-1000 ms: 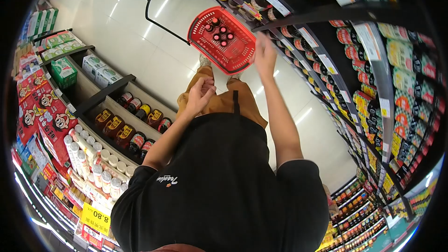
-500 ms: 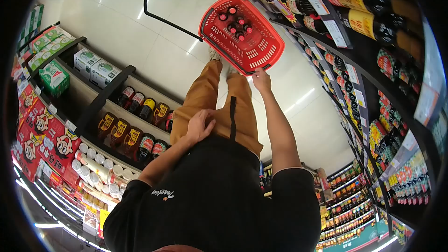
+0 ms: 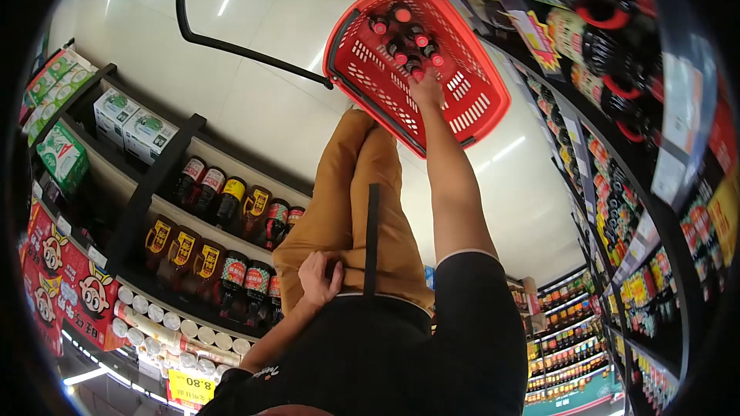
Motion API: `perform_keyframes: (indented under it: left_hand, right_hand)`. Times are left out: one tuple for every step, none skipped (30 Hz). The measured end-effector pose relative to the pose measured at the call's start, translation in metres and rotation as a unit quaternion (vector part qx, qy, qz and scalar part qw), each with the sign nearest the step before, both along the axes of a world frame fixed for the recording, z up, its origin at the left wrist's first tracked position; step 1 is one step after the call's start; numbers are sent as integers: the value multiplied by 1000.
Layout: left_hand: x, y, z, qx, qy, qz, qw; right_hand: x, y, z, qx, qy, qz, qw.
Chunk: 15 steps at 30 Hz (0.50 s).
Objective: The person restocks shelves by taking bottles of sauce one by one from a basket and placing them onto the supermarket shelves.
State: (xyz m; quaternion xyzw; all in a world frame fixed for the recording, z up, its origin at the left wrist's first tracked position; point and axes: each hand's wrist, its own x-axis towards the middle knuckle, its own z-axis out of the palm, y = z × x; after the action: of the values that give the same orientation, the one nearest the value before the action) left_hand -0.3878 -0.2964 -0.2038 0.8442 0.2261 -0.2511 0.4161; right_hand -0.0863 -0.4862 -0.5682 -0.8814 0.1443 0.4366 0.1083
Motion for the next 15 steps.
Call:
perform_keyframes:
  left_hand:
    - [-3, 0, -2, 3, -3, 3, 1000]
    - [-6, -2, -3, -1, 0, 1, 1000]
    - [-9, -2, -5, -4, 0, -2, 1000]
    - [-10, -2, -6, -7, 1, -6, 1000]
    - [-12, -2, -6, -7, 1, -15, 1000]
    - [-12, -2, -8, -7, -3, -11, 1000]
    - [-13, -2, -9, -9, -6, -10, 1000]
    - [-14, -2, -6, -12, -9, -8, 1000]
    - [-15, -2, -4, -12, -6, -11, 1000]
    - [-14, -1, -3, -11, -6, -12, 1000]
    - [-12, -1, -4, -9, -9, -12, 1000]
    - [-12, -1, -2, -9, -5, -10, 1000]
    - [-11, -1, -1, -8, -2, -9, 1000]
    - [-10, 0, 1, -6, 1, -7, 1000]
    - [-6, 1, 6, -6, 10, -1, 1000]
  right_hand:
    - [2, 5, -12, -7, 20, -12, 1000]
    - [1, 9, -21, -6, 13, -2, 1000]
    - [-1, 9, -36, -5, 3, 7, 1000]
    - [-3, 9, -48, -3, -7, 15, 1000]
    - [-6, 9, -58, -18, -20, 19, 999]
    - [-6, 10, -57, -24, -8, 21, 999]
    - [-8, 9, -52, -32, 3, 21, 999]
    - [-11, 6, -43, -42, 15, 21, 999]
    - [-18, 1, -32, -26, -5, 30, 999]
    - [-23, -1, -18, -26, 1, 39, 999]
    - [-26, -4, -1, -25, 5, 49, 998]
    - [-30, -7, 19, -25, 10, 59, 998]
    - [-37, -12, 35, -23, 14, 53, 998]
    - [-42, -18, 52, -16, 8, 40, 999]
    - [-50, -23, 73, -8, 5, 26, 1000]
